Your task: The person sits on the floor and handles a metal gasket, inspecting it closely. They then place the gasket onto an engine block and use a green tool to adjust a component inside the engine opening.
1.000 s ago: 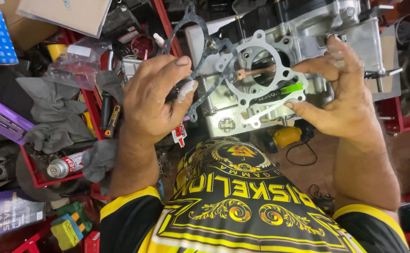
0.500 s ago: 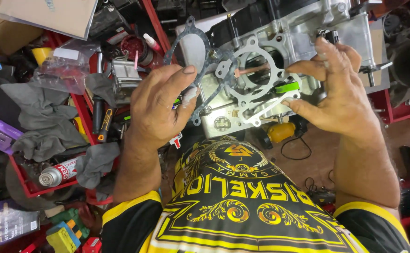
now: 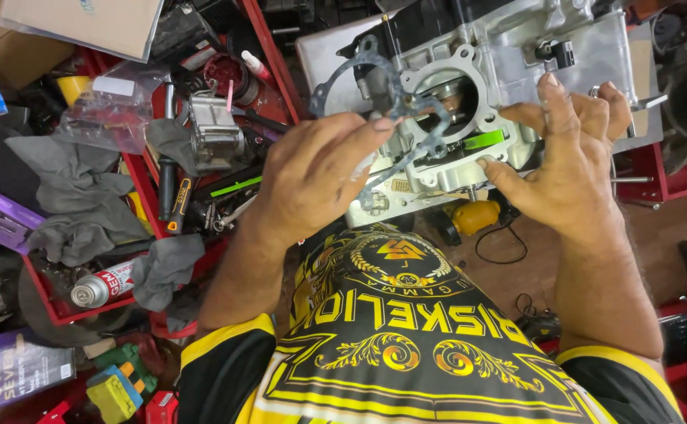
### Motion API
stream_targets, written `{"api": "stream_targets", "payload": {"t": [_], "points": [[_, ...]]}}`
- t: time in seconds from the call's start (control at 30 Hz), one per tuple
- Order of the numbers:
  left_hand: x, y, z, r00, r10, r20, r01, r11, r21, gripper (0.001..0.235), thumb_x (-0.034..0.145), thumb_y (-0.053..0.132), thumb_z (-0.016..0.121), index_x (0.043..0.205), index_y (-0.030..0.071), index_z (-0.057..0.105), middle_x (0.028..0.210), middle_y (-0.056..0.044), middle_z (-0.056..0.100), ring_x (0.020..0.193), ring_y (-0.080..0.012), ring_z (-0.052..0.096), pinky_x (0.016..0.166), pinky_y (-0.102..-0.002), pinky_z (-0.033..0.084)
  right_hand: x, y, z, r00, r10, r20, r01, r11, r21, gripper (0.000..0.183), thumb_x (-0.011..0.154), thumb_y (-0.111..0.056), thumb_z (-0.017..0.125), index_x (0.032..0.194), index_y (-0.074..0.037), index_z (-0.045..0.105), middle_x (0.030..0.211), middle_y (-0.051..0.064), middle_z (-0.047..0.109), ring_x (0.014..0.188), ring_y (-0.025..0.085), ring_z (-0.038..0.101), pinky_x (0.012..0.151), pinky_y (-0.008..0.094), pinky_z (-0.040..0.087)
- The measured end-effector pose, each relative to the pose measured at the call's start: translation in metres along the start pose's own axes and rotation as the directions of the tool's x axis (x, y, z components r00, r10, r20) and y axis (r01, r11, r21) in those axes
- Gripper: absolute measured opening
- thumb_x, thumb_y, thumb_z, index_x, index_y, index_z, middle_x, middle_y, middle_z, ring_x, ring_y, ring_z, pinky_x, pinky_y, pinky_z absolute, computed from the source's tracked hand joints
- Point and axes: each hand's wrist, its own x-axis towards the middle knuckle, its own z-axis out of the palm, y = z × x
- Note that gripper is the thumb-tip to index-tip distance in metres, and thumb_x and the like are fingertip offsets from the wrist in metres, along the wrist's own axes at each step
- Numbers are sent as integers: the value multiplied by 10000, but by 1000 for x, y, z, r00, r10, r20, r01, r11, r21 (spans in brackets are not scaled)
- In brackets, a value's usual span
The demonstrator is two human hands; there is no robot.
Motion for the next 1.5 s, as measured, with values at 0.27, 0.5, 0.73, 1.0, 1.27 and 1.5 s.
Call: {"api": "stream_targets", "payload": {"t": [0.27, 0.5, 0.73, 1.0, 1.27, 1.5], "points": [[14, 1, 6, 998, 38, 56, -35, 998, -46, 502, 985, -140, 757, 1399, 46, 543, 1152, -132, 640, 981, -265, 719, 843, -411, 669, 5, -18, -7, 987, 119, 105, -118, 993, -10, 1082, 921, -404, 811, 1707, -82, 140, 1315, 42, 791, 1250, 426, 526, 1255, 642, 184], [8, -2, 13, 997, 36, 73, -34, 999, -27, 518, 1004, -129, 692, 1446, 68, 507, 1175, -123, 652, 979, -262, 715, 809, -410, 650, 9, -22, -11, 994, 75, 77, -68, 994, -89, 1006, 948, -387, 803, 1705, -47, 235, 1241, 43, 835, 1210, 421, 593, 1235, 613, 197], [10, -3, 37, 995, 62, 83, -54, 995, -88, 599, 1017, -128, 754, 1499, 87, 468, 1285, -106, 652, 1076, -233, 743, 910, -405, 699, 12, -26, -13, 987, 102, 123, -90, 991, -103, 1033, 953, -425, 767, 1728, -58, 190, 1251, 72, 840, 1237, 453, 614, 1258, 589, 144], [19, 1, 34, 999, 47, -12, -49, 981, -190, 322, 1057, 50, 690, 1344, 10, 549, 1192, -232, 656, 1044, -351, 716, 944, -474, 660, 10, -22, -7, 987, 104, 126, -97, 993, -61, 1033, 894, -493, 711, 1673, -8, 237, 1269, 63, 792, 1241, 494, 577, 1221, 650, 156], [54, 30, 16, 979, 170, 110, -170, 985, -10, 447, 1145, 27, 724, 1495, 82, 450, 1244, -155, 649, 1036, -271, 782, 911, -409, 716, 6, -19, -1, 989, 119, 86, -110, 989, -96, 1003, 918, -578, 716, 1669, -31, 338, 1050, 239, 654, 1172, 457, 608, 1221, 648, 195], [45, 29, 24, 968, 136, 211, -168, 976, 138, 463, 1170, 48, 674, 1543, 147, 418, 1263, -104, 637, 979, -247, 755, 894, -405, 668, 41, -34, -47, 918, 228, 326, -311, 922, 231, 1075, 858, -608, 632, 1556, 143, 310, 1390, 192, 636, 1401, 503, 449, 1213, 642, 94]]}}
